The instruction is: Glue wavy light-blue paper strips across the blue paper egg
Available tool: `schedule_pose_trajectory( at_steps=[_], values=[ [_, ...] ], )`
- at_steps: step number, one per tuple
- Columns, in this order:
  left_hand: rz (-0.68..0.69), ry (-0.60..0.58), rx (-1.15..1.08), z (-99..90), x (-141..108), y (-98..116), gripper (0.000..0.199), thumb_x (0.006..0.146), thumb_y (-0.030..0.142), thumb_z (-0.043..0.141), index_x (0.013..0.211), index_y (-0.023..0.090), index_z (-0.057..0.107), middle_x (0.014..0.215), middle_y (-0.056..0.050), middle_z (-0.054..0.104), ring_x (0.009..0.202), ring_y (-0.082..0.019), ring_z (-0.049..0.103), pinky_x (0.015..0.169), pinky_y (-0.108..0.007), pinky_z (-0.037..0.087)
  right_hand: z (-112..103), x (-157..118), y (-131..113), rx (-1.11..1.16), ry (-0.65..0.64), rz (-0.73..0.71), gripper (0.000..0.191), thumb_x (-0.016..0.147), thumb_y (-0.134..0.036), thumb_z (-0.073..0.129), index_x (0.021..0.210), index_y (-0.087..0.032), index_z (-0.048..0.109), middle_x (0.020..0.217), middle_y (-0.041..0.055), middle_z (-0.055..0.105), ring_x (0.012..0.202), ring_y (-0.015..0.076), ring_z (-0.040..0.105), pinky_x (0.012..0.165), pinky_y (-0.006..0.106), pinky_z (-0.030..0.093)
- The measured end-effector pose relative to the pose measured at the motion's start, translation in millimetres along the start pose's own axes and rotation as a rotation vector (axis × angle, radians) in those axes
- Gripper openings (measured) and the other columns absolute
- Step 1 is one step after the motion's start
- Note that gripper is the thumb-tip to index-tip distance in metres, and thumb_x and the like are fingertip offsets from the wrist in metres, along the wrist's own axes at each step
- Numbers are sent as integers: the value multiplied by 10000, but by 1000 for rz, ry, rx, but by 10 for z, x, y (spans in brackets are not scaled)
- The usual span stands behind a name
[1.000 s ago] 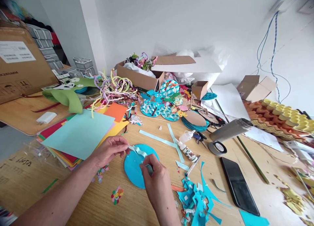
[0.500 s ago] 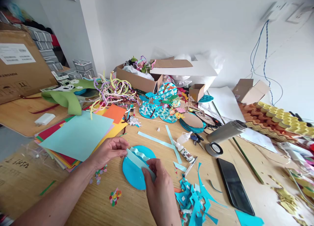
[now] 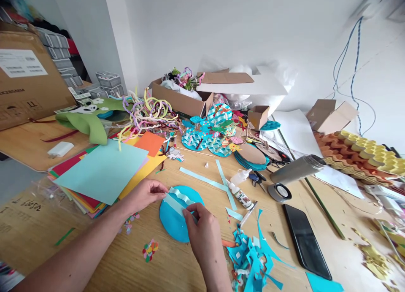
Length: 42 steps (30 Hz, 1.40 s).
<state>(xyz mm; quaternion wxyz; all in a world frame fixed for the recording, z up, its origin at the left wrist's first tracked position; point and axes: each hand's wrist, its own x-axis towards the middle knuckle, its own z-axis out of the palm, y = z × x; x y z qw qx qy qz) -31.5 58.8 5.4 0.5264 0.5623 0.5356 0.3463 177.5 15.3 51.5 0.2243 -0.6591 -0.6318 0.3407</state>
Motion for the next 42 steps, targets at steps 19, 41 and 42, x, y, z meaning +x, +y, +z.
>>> schedule_pose_trajectory(
  at_steps=[19,41,42],
  values=[
    [-107,103,162,82,-19,113,245,670,204,663,914,179,663,666,25,629,661,-165,611,644,-266,468,151,26,39,-113,9,17,223,811,-399,521,747,-227,648,601,21,645,523,175,560,492,254,331],
    [-111,98,258,87,-32,125,245,709,174,664,954,172,658,688,28,647,663,-160,616,636,-253,467,157,33,58,11,14,67,295,800,-453,530,761,-209,691,651,39,677,592,192,593,521,265,345],
    [-110,97,263,89,-30,122,246,711,171,664,957,172,657,692,28,648,666,-159,617,639,-250,467,156,33,59,8,12,69,301,800,-459,526,767,-209,691,657,39,678,595,192,592,524,266,344]
  ],
)
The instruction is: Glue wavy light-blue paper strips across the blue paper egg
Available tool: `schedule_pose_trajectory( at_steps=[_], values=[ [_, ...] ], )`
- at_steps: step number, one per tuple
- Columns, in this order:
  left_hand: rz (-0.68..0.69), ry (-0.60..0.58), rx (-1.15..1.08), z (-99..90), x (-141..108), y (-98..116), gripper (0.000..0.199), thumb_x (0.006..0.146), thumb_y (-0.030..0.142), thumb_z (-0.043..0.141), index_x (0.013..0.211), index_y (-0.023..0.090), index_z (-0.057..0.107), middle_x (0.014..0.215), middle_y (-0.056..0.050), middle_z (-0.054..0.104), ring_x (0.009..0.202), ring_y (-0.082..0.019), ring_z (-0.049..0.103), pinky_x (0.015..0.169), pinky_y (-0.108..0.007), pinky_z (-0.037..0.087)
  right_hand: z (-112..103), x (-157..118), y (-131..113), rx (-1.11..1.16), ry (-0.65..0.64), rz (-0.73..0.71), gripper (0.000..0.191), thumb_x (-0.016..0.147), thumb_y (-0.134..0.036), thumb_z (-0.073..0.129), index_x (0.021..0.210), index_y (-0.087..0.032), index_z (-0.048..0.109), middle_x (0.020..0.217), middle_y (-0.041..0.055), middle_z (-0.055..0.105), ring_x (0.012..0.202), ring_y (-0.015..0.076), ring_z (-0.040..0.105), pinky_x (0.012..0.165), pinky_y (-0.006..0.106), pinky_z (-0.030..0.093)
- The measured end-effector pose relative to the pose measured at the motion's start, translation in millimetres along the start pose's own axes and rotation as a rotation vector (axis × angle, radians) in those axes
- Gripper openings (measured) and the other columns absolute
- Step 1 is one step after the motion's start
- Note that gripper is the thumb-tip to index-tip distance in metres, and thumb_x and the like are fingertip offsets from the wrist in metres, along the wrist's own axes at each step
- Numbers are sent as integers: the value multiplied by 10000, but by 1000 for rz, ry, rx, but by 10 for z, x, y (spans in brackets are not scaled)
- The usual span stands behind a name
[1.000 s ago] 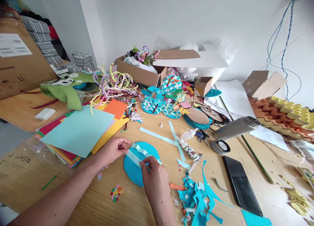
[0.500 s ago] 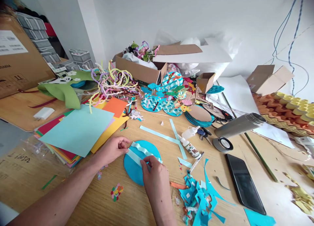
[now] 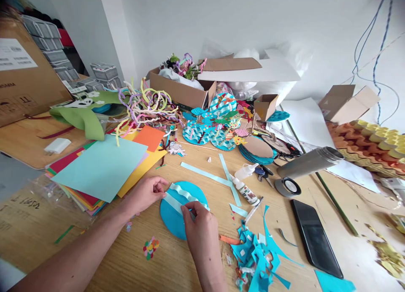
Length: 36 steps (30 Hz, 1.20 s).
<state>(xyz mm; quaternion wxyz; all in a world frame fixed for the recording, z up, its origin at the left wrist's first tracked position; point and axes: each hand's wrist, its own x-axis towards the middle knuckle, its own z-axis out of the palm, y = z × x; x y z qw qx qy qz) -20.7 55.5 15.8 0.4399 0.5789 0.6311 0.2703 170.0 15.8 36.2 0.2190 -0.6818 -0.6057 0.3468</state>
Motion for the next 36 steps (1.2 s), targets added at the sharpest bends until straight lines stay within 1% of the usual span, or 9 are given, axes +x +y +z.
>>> schedule_pose_trajectory(
  at_steps=[6,18,27,31,36],
  values=[
    [9,0,28,27,22,-43,257,719,159,670,974,172,653,685,32,646,663,-151,620,639,-240,465,6,3,1,-6,-18,14,336,797,-486,500,780,-208,688,654,34,667,585,188,571,544,270,339],
    [33,21,88,66,32,-102,265,731,136,672,992,178,655,702,24,653,685,-148,634,641,-231,452,14,0,1,-29,-29,29,346,786,-497,491,777,-212,686,624,30,639,581,194,553,548,276,319],
    [70,32,120,105,43,-174,265,748,112,668,1000,191,641,712,33,645,690,-135,624,640,-221,437,17,6,7,-36,-34,27,343,787,-495,497,790,-212,690,654,37,661,592,196,559,555,278,324],
    [99,48,143,112,41,-174,264,734,78,672,965,199,634,711,41,608,678,-130,597,634,-220,426,20,-1,13,-35,-35,21,333,795,-489,500,789,-216,691,645,31,655,592,193,560,553,273,325],
    [138,91,185,111,0,-109,262,704,17,665,878,194,582,775,24,597,730,-134,576,665,-226,419,17,-12,18,-35,-30,17,329,798,-488,507,783,-218,695,628,27,649,583,190,560,544,268,322]
  ],
)
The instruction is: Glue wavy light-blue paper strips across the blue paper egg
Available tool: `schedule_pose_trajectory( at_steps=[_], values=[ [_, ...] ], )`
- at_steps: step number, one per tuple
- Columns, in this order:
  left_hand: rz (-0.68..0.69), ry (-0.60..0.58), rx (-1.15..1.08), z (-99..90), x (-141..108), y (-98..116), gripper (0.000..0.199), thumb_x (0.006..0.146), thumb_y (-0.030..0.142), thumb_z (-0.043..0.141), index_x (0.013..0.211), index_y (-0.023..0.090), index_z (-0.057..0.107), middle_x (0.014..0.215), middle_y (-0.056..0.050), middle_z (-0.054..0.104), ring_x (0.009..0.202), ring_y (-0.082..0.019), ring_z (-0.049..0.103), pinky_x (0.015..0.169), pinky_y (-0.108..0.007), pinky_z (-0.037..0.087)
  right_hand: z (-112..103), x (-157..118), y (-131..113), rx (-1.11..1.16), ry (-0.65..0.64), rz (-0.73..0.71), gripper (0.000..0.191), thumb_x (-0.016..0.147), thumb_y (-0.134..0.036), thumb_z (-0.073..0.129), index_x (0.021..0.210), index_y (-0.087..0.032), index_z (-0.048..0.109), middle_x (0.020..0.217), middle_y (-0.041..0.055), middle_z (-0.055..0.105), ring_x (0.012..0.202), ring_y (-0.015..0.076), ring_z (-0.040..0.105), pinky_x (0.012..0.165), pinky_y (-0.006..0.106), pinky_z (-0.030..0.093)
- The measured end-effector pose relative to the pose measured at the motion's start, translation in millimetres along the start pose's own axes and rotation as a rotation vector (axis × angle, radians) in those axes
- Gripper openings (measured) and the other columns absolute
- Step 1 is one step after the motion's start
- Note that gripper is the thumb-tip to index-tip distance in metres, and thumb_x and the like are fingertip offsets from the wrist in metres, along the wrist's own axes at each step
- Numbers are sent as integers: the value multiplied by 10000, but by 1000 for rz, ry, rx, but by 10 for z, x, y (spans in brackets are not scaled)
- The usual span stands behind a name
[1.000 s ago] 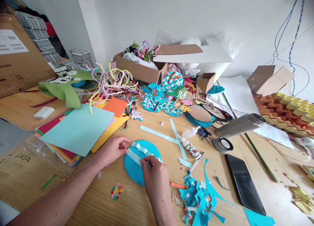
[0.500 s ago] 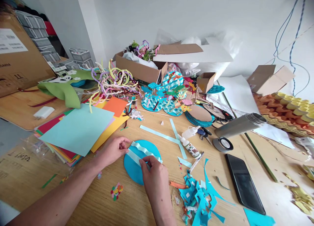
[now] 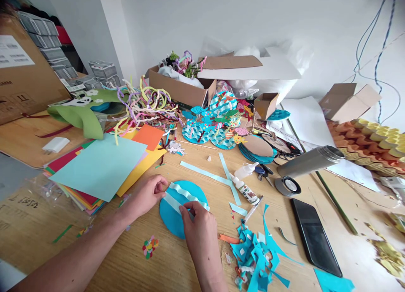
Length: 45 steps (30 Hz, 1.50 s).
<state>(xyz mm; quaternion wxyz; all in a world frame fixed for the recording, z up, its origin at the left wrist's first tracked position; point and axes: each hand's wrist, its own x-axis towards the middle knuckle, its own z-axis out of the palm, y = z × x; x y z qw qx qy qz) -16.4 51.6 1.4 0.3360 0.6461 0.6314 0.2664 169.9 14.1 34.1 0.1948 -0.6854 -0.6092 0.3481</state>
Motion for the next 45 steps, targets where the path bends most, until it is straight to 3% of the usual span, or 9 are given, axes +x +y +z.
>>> schedule_pose_trajectory(
  at_steps=[11,25,36,40,45],
  values=[
    [108,35,160,-4,-93,159,315,734,-54,528,911,200,591,832,-6,638,854,-172,573,762,-277,422,9,16,-3,11,-1,-8,334,804,-476,508,793,-203,700,635,37,663,572,188,570,542,276,339],
    [7,-22,-65,30,-30,57,285,745,-22,533,922,184,618,798,-4,649,754,-138,612,700,-236,465,16,14,-14,1,2,-17,345,797,-486,506,792,-208,710,658,50,680,614,208,595,530,275,351],
    [17,-27,-72,35,2,31,254,735,3,566,901,180,642,783,-4,652,723,-137,606,674,-231,463,20,7,-31,32,33,-45,329,798,-472,521,776,-202,708,629,46,671,583,196,592,521,272,370],
    [24,-31,-53,32,1,56,282,725,-16,562,908,180,645,799,-9,649,739,-140,599,695,-242,466,6,5,-66,180,6,-21,393,791,-539,523,764,-185,692,605,51,659,546,186,590,506,273,406],
    [42,-39,-42,39,5,46,260,722,-25,553,862,182,626,806,-7,646,747,-140,600,699,-243,467,-10,10,-90,536,-101,72,550,685,-653,636,907,-151,662,634,40,669,379,112,482,356,234,365]
  ],
)
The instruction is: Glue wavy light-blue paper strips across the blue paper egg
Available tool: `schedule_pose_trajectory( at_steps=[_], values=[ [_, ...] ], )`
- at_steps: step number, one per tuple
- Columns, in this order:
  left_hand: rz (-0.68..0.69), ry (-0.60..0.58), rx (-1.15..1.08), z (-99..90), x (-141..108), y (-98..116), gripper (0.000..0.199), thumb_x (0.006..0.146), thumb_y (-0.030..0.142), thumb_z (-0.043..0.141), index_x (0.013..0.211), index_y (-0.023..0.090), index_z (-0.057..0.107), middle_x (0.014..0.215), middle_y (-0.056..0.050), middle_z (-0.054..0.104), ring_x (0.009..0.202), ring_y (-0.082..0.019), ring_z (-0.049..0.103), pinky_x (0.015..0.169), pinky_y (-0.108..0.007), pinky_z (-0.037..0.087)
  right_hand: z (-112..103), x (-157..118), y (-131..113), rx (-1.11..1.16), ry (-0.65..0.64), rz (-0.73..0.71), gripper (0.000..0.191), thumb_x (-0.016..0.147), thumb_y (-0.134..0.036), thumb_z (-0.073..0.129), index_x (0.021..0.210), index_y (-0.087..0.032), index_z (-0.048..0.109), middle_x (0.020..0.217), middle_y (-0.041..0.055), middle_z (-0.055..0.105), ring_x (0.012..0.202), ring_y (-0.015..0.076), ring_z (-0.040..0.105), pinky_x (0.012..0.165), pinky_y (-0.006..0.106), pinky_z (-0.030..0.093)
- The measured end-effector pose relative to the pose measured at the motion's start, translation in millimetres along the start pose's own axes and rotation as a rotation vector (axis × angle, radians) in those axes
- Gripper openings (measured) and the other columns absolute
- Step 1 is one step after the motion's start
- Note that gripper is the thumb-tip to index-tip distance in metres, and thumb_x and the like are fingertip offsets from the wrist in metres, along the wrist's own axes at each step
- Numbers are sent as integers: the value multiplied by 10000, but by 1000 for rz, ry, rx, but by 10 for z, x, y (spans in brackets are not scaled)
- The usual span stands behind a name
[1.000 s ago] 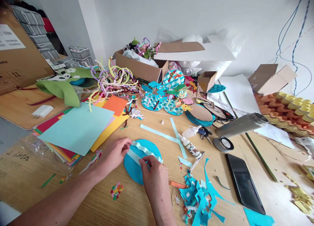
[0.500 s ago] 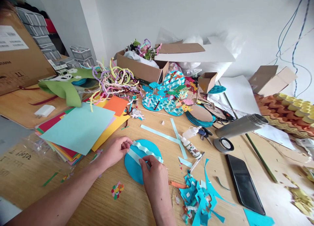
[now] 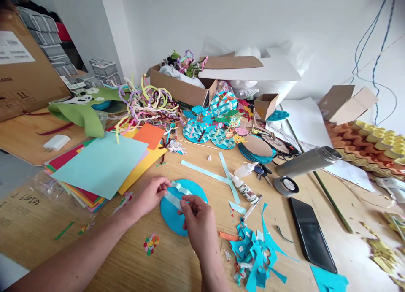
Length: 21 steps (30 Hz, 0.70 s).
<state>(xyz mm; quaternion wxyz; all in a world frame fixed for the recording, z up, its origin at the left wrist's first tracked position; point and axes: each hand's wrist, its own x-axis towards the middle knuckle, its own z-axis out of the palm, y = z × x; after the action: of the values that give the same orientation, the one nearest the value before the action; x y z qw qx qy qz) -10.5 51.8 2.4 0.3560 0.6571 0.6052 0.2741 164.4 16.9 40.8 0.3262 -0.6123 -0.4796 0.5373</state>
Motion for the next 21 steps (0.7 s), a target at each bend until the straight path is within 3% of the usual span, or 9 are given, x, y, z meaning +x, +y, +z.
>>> schedule_pose_trajectory(
  at_steps=[9,21],
  values=[
    [51,-7,46,-15,-18,15,237,743,-38,529,769,183,608,796,-3,632,744,-136,595,691,-239,443,-52,-27,-58,224,-99,-40,518,711,-551,719,1002,-132,635,841,102,718,494,116,577,419,233,464],
    [76,15,91,-2,-14,-17,218,734,-24,555,753,178,634,789,-9,655,763,-143,616,702,-236,451,-41,-20,-38,241,-59,-120,466,690,-517,742,942,-134,659,842,90,725,479,99,565,394,203,427]
  ],
)
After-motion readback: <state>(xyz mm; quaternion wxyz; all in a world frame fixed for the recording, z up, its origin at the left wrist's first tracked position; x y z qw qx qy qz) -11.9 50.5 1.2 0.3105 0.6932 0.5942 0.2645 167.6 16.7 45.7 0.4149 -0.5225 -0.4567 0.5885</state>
